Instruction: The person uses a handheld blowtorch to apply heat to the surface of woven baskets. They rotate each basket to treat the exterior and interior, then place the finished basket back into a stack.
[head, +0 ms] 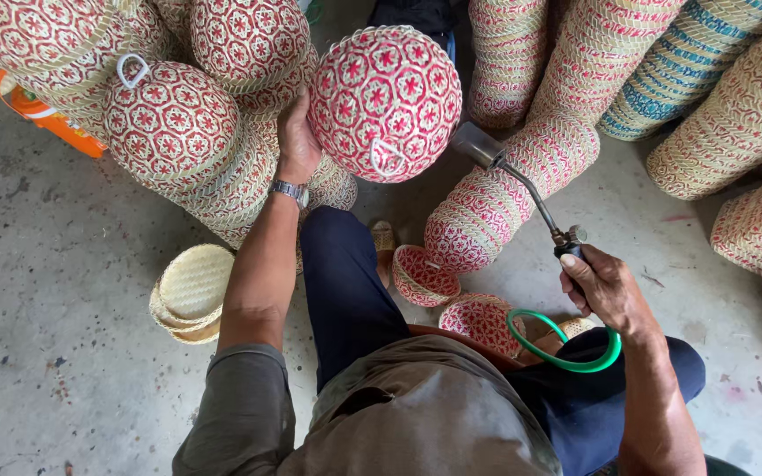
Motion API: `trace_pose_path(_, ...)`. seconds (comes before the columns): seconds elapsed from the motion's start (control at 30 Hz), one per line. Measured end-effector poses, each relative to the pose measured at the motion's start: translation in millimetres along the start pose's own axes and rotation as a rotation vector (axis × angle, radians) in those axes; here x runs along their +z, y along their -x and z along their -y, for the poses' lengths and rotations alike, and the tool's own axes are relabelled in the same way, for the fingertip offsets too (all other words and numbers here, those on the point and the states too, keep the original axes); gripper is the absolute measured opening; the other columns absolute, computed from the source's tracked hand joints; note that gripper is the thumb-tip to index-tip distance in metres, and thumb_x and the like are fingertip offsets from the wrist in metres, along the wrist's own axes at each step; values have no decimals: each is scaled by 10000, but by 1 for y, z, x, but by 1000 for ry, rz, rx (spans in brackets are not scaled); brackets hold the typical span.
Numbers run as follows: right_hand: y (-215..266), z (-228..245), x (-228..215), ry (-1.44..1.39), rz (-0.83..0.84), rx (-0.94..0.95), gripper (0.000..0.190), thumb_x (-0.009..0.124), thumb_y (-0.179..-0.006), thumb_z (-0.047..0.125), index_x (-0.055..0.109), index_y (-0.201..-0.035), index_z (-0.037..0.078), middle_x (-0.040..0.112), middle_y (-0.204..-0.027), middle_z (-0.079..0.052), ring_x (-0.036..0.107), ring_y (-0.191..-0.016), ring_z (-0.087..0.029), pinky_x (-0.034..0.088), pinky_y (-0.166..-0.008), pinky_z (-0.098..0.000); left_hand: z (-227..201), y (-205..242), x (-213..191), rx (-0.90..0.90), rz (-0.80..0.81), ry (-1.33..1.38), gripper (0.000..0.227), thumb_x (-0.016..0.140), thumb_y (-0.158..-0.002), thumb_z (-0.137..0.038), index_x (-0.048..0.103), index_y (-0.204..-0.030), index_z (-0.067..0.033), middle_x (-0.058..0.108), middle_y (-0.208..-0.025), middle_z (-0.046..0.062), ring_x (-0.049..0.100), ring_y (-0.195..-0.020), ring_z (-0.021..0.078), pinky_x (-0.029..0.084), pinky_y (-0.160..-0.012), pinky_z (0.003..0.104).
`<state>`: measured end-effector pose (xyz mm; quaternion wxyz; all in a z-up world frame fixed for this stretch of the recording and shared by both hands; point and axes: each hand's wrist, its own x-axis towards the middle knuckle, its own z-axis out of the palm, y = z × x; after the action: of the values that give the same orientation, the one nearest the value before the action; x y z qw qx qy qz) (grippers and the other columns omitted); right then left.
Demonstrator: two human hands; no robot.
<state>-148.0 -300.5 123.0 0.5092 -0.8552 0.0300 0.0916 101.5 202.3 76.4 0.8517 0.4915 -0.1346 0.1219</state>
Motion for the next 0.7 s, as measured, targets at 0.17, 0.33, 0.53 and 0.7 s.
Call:
trace_pose_path(0.17, -5, 9, -12, -41, -25, -14, 435, 565, -1029, 374, 618, -785, 18, 522, -554, -36, 479, -471, -132, 419, -436, -321, -16, -2, 8, 120, 92, -328, 451, 693, -1070, -477, 584, -806, -128, 554, -861, -6, 487, -823, 136, 435, -817, 349)
trace_pose_path(0.33, -9, 23, -16, 103, -62, 20, 457, 570, -1034, 391, 614, -784, 11, 515, -550, -65, 484, -470, -154, 423, -438, -336, -20, 4, 34, 168, 173, -629, 456, 649, -1037, -520, 595, -777, -151, 473, -693, -80, 392, -640, 79, 309, -607, 271)
trace_pose_path(0.53, -13, 45, -17, 143, -43, -61, 436, 581, -1016, 396, 612, -797, 20, 532, -568, -42, 513, -488, -132, 445, -431, -325, -11, 19, 73, 68, 145, -891, 404, 604, -1016, -476, 660, -800, -138, 501, -640, -85, 407, -579, 60, 308, -525, 250)
trace_pose_path(0.7, -11, 53, -12, 158, 37, -94, 411, 605, -996, 399, 632, -821, 27, 576, -609, -48, 526, -491, -145, 454, -430, -334, 17, 25, 76, 13, 11, -795, 440, 558, -1092, -438, 646, -844, -86, 449, -698, -60, 378, -624, 64, 316, -568, 247)
